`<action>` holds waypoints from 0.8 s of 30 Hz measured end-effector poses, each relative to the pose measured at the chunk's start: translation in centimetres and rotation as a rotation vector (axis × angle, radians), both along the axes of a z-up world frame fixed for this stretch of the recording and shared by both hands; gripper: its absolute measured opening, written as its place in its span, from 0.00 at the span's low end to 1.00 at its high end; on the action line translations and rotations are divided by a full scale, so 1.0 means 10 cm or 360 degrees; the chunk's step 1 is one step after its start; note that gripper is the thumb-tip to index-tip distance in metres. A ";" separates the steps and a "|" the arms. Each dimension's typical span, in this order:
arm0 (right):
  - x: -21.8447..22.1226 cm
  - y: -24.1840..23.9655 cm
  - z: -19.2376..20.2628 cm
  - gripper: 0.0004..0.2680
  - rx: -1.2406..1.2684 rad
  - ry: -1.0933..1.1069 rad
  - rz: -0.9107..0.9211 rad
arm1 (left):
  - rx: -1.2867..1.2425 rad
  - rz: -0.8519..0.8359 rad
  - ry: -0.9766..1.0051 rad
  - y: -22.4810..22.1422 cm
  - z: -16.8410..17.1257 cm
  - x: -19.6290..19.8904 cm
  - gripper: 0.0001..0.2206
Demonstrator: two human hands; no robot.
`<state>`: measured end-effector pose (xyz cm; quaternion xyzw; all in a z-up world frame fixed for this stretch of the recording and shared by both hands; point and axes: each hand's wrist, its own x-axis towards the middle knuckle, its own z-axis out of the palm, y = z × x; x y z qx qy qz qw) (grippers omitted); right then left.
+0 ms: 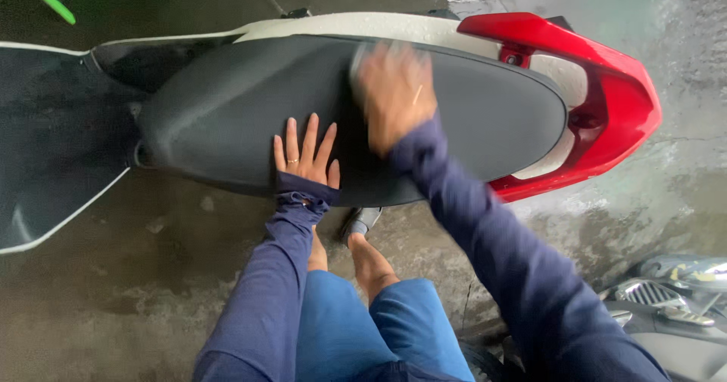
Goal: The person wipes the black seat of a red and white scooter using a grey cloth. They repeatedly rub the seat surface with their right hand while holding the seat steady with their left hand.
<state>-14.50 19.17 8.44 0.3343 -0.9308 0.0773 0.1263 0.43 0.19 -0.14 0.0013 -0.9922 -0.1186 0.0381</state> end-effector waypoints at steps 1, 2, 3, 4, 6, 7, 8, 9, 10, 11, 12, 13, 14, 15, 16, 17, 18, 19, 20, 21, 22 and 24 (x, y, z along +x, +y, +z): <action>-0.24 -0.06 0.05 0.18 -0.0033 -0.0037 -0.0142 | 0.0000 0.0024 0.0062 0.02 0.04 -0.01 0.34; -0.48 -0.12 0.11 0.19 -0.0065 -0.0073 -0.0302 | 0.0000 0.0031 0.0124 0.01 0.10 -0.03 0.34; -0.28 -0.13 0.23 0.19 -0.0067 -0.0081 -0.0309 | -0.0002 0.0024 0.0117 0.00 0.11 0.01 0.34; -0.13 -0.13 0.37 0.20 -0.0042 -0.0131 -0.0038 | 0.0023 0.0028 0.0093 0.01 0.11 -0.01 0.33; -0.10 -0.15 0.53 0.22 -0.0012 -0.0171 0.0235 | 0.0051 0.0034 0.0077 0.00 0.14 -0.04 0.32; -0.22 -0.18 0.53 0.22 0.0012 -0.0141 0.0274 | 0.0051 0.0038 0.0099 0.00 0.15 -0.04 0.33; -0.32 -0.18 0.52 0.23 0.0035 -0.0117 0.0315 | 0.0051 0.0044 0.0113 0.01 0.16 -0.02 0.34; -0.52 -0.19 0.37 0.23 0.0037 -0.0117 0.0319 | 0.0053 0.0047 0.0114 0.03 0.13 -0.04 0.34; -0.69 -0.22 0.22 0.20 0.0008 -0.0221 0.0084 | 0.0054 0.0041 0.0100 0.02 0.11 -0.02 0.35; -0.86 -0.26 0.07 0.18 -0.0020 -0.0325 -0.0152 | 0.0054 0.0034 0.0086 0.01 0.10 -0.01 0.37; -0.67 -0.27 0.25 0.18 -0.0023 -0.0325 -0.0162 | 0.0053 0.0024 0.0086 0.01 0.12 0.00 0.37; -0.48 -0.29 0.45 0.21 0.0025 -0.0167 0.0003 | 0.0030 0.0022 0.0060 0.01 0.15 0.00 0.34; -0.33 -0.31 0.65 0.25 0.0075 0.0003 0.0179 | 0.0007 0.0032 0.0046 0.02 0.17 -0.03 0.32; -0.38 -0.30 0.64 0.25 0.0074 0.0014 0.0181 | 0.0005 0.0034 0.0057 0.00 0.18 -0.06 0.32; -0.39 -0.26 0.62 0.22 0.0064 -0.0001 0.0240 | 0.0017 0.0029 0.0069 0.00 0.19 -0.05 0.33; -0.40 -0.22 0.58 0.19 0.0054 -0.0016 0.0299 | 0.0029 0.0024 0.0081 0.01 0.18 -0.03 0.35; -0.55 -0.20 0.41 0.19 0.0052 -0.0027 0.0309 | 0.0028 0.0033 0.0070 0.03 0.18 -0.02 0.35; -0.71 -0.17 0.23 0.17 -0.0040 -0.0140 0.0002 | 0.0053 0.0033 0.0091 0.04 0.17 -0.02 0.35; -0.88 -0.17 0.06 0.16 -0.0136 -0.0247 -0.0318 | 0.0075 0.0022 0.0116 0.01 0.18 -0.05 0.35; -0.67 -0.19 0.21 0.16 -0.0140 -0.0255 -0.0322 | 0.0071 0.0018 0.0109 0.00 0.17 -0.01 0.35; -0.49 -0.18 0.37 0.20 -0.0048 -0.0171 -0.0158 | 0.0049 0.0023 0.0083 0.01 0.16 -0.02 0.34; -0.33 -0.14 0.59 0.26 0.0048 -0.0080 0.0018 | 0.0029 0.0041 0.0063 0.01 0.15 -0.03 0.34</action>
